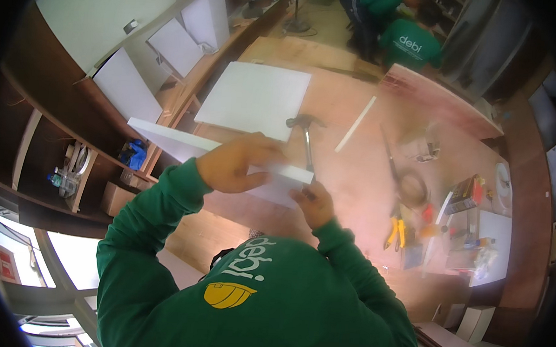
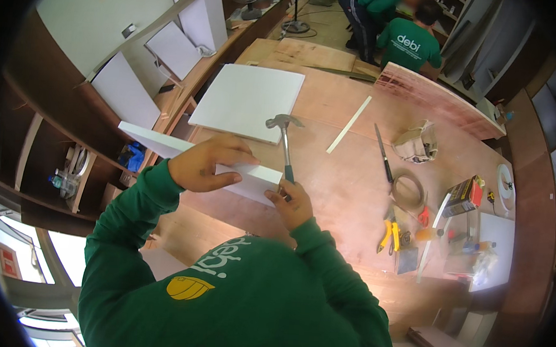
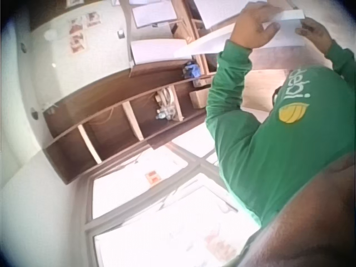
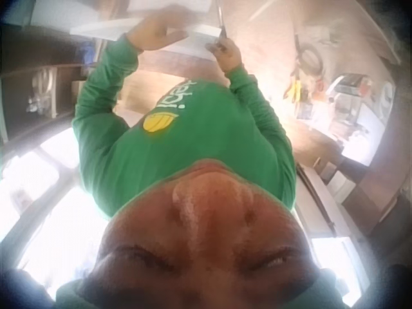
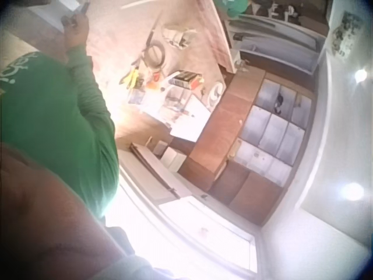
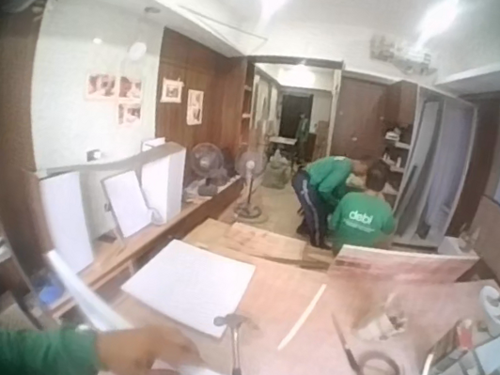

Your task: The person aligns a white trim strip with the edge of a white board. They tap the strip into place using a hammer while holding the board steady on a wooden workbench.

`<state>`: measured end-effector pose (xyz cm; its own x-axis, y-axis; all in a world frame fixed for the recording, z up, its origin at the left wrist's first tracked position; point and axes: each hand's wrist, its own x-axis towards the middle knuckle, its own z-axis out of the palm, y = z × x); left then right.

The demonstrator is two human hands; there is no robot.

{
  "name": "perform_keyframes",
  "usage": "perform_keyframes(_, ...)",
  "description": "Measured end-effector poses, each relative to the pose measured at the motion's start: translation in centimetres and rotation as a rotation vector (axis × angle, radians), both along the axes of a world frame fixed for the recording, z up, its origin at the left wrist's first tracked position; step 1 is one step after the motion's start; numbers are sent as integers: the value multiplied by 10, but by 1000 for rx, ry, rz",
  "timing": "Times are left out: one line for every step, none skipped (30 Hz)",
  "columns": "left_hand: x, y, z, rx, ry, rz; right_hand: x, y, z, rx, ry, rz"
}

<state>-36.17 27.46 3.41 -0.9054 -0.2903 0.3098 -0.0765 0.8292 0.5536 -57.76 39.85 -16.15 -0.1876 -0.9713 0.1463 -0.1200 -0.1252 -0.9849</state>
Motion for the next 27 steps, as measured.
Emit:
perform_keyframes(-3, 0, -4, -31, 10, 7, 0, 0, 1, 4, 8, -5)
perform_keyframes(-5, 1, -8, -58, 15, 15, 2, 0, 2, 11, 11, -9)
perform_keyframes(-6, 2, -9, -82, 18, 32, 1, 0, 5, 16, 15, -13)
perform_keyframes(-8, 3, -11, -105, 23, 49, 0, 0, 8, 22, 19, -16)
perform_keyframes(-9, 5, -12, -130, 23, 68, 0, 1, 10, 26, 20, -18)
perform_keyframes(-9, 7, -14, -177, 54, 75, 0, 1, 9, 20, 12, -15)
perform_keyframes(-9, 10, -17, -225, 84, 83, 0, 0, 6, 14, 5, -12)
perform_keyframes(-9, 11, -20, -271, 116, 91, 0, 0, 6, 8, -1, -8)
perform_keyframes(-9, 13, -22, -288, 133, 94, 0, 0, 7, 9, 12, -9)
perform_keyframes(-9, 14, -23, -304, 150, 98, -1, 1, 9, 9, 24, -9)
perform_keyframes(-10, 15, -24, -317, 166, 101, -1, 2, 11, 13, 36, -10)
perform_keyframes(-10, 16, -24, -321, 172, 102, -1, 2, 11, 12, 35, -10)
perform_keyframes(-10, 16, -25, -326, 178, 104, -1, 2, 11, 11, 35, -10)
perform_keyframes(-11, 17, -24, -329, 183, 105, -1, 2, 11, 11, 33, -10)
perform_keyframes(-12, 18, -24, -337, 189, 105, -1, 2, 9, 10, 30, -9)
perform_keyframes(-13, 18, -23, -344, 194, 106, -2, 1, 7, 8, 27, -9)
perform_keyframes(-13, 19, -22, -352, 198, 108, -2, 0, 7, 6, 24, -7)
perform_keyframes(-14, 20, -22, -361, 197, 112, -2, 0, 8, 13, 32, -3)
perform_keyframes(-14, 21, -23, -370, 196, 116, -3, 1, 9, 20, 38, 1)
perform_keyframes(-13, 21, -23, -381, 201, 121, -3, 1, 13, 25, 52, 5)
perform_keyframes(-11, 20, -24, -385, 201, 121, -2, 1, 15, 23, 55, 2)
perform_keyframes(-9, 20, -26, -389, 201, 122, 0, 3, 16, 21, 58, 0)
perform_keyframes(-10, 18, -25, -393, 196, 118, 0, 4, 16, 20, 56, -7)
perform_keyframes(-11, 18, -22, -384, 172, 112, -1, 3, 16, 20, 50, -2)
perform_keyframes(-12, 18, -17, -376, 149, 107, -2, 2, 16, 20, 45, 3)
perform_keyframes(-13, 18, -13, -366, 125, 105, -3, 2, 16, 22, 41, 11)
perform_keyframes(-14, 18, -13, -355, 137, 100, -3, 1, 18, 20, 31, 15)
